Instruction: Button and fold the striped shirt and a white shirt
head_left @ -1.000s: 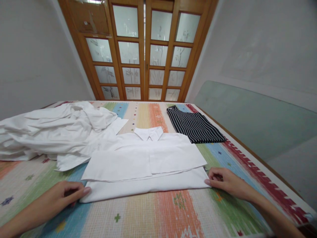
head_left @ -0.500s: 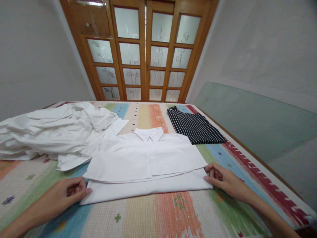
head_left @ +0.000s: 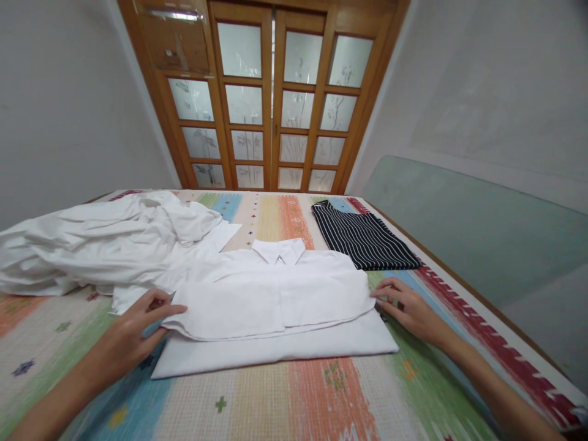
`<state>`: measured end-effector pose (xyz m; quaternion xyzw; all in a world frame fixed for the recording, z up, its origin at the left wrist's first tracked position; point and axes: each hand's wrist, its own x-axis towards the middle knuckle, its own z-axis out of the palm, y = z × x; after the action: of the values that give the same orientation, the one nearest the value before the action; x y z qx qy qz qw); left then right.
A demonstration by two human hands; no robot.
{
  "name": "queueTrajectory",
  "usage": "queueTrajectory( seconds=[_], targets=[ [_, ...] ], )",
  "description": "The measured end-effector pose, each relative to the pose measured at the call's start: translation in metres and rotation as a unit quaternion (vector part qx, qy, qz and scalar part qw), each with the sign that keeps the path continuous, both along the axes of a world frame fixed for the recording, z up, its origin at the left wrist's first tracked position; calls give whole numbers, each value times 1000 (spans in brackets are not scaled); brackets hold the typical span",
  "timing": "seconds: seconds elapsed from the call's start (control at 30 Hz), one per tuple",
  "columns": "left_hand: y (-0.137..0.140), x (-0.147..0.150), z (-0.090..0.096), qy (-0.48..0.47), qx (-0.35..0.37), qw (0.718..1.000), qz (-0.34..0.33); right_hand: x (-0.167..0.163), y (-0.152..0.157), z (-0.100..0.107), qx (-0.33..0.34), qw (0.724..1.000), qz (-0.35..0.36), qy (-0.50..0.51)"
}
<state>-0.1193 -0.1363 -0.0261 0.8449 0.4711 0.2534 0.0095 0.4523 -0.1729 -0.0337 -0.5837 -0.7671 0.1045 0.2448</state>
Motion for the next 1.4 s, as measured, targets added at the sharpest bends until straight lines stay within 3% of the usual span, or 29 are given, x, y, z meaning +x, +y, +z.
queueTrajectory(
  seconds=[0.13, 0.27, 0.4, 0.57, 0.77, 0.97, 1.23, 1.4],
  targets=[
    [5, 4, 5, -21, 21, 999, 26, 5, 3, -2, 4, 998, 63, -15],
    [11, 7, 12, -51, -13, 999, 6, 6, 7, -7, 27, 997, 75, -17],
    [14, 15, 23, -103, -43, 994, 23, 3, 14, -6, 42, 998, 47, 27],
    [19, 28, 39, -156, -74, 982, 76, -6, 28, 11, 50, 992, -12, 118],
    [40, 42, 50, -151, -63, 974, 158, -16, 60, 24, 66, 981, -87, 163],
    [70, 45, 47, -75, 24, 972, 222, -18, 98, 25, 88, 978, -132, 133],
    [97, 48, 34, -17, -7, 977, 215, -18, 130, 19, 118, 983, -125, 65],
    [106, 46, 18, 31, 7, 976, 215, -22, 136, 9, 157, 972, -176, -21]
  ],
)
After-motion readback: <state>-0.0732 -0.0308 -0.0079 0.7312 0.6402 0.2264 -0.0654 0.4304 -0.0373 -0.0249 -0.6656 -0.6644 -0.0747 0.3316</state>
